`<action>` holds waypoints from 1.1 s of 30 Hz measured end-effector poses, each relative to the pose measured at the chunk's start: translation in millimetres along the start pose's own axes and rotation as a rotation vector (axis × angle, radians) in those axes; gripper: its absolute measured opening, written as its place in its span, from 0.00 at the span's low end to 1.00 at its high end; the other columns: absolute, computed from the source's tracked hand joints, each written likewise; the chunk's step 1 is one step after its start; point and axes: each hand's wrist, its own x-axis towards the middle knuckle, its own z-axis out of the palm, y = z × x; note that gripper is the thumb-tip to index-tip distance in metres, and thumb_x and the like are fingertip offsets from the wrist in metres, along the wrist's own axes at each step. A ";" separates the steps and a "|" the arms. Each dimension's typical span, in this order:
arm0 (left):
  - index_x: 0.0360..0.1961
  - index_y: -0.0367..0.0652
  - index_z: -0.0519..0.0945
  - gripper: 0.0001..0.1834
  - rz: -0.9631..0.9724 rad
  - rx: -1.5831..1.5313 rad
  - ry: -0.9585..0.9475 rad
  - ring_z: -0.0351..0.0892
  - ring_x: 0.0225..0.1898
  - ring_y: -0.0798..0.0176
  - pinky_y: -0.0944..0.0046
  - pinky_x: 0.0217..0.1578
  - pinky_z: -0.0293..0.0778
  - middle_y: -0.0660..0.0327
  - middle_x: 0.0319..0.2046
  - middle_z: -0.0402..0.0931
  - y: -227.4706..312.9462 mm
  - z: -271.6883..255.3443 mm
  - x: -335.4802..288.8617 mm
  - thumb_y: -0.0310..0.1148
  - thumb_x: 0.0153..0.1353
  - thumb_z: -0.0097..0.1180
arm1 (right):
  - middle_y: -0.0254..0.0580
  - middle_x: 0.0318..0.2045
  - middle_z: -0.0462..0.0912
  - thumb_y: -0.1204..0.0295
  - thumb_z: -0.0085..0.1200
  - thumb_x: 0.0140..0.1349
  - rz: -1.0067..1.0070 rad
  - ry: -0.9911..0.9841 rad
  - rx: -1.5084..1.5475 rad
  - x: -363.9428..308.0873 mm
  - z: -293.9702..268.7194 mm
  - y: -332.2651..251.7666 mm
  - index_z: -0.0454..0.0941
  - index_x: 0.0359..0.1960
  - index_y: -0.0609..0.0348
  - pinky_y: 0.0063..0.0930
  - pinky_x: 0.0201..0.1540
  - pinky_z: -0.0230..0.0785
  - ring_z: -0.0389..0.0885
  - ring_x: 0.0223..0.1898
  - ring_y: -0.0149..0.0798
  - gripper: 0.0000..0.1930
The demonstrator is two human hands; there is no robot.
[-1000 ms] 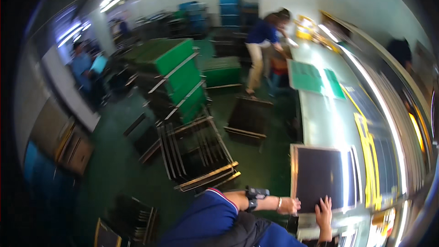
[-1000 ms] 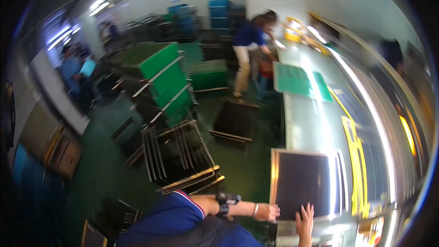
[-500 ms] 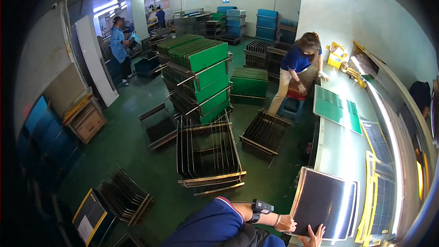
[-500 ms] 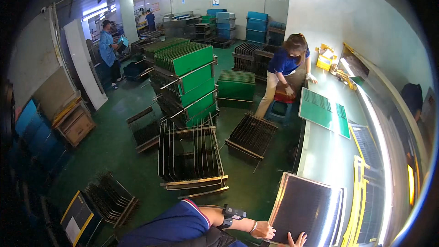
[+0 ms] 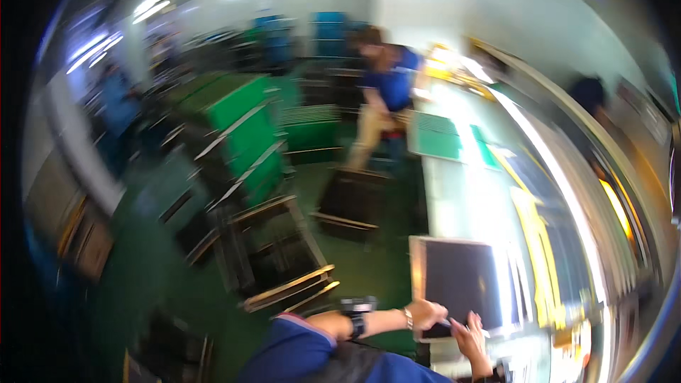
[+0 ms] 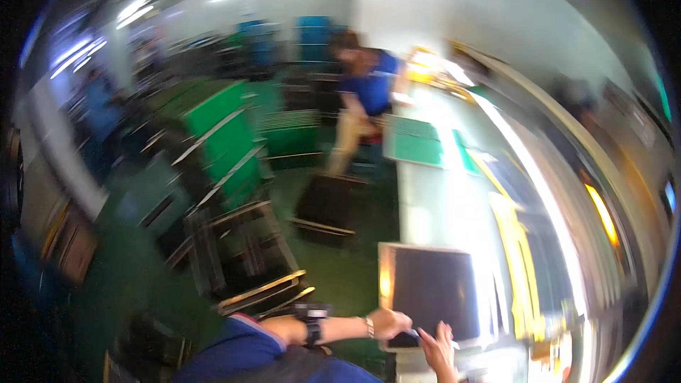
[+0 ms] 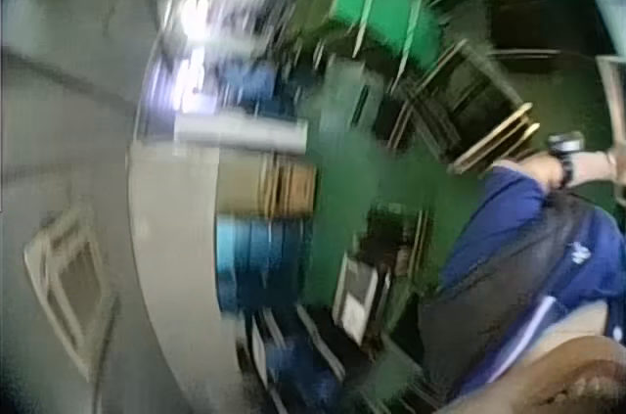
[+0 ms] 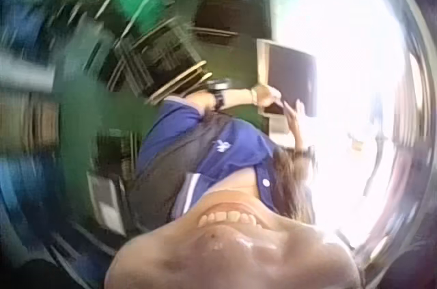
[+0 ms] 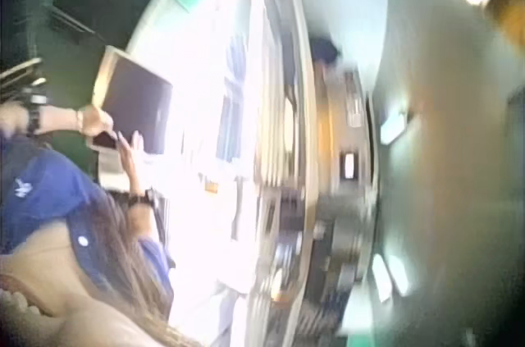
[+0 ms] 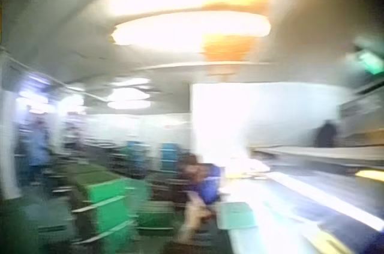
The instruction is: Inspecting and organizing translucent material sheets at a workstation.
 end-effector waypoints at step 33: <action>0.51 0.33 0.69 0.25 -0.850 -1.471 -1.046 0.73 0.51 0.44 0.48 0.50 0.73 0.43 0.48 0.73 65.1 27.7 -23.0 0.45 0.64 0.46 | 0.56 0.55 0.70 0.77 0.53 0.49 0.849 0.575 -0.079 -156.6 11.7 -228.6 0.75 0.51 0.51 0.50 0.61 0.58 0.69 0.58 0.52 0.23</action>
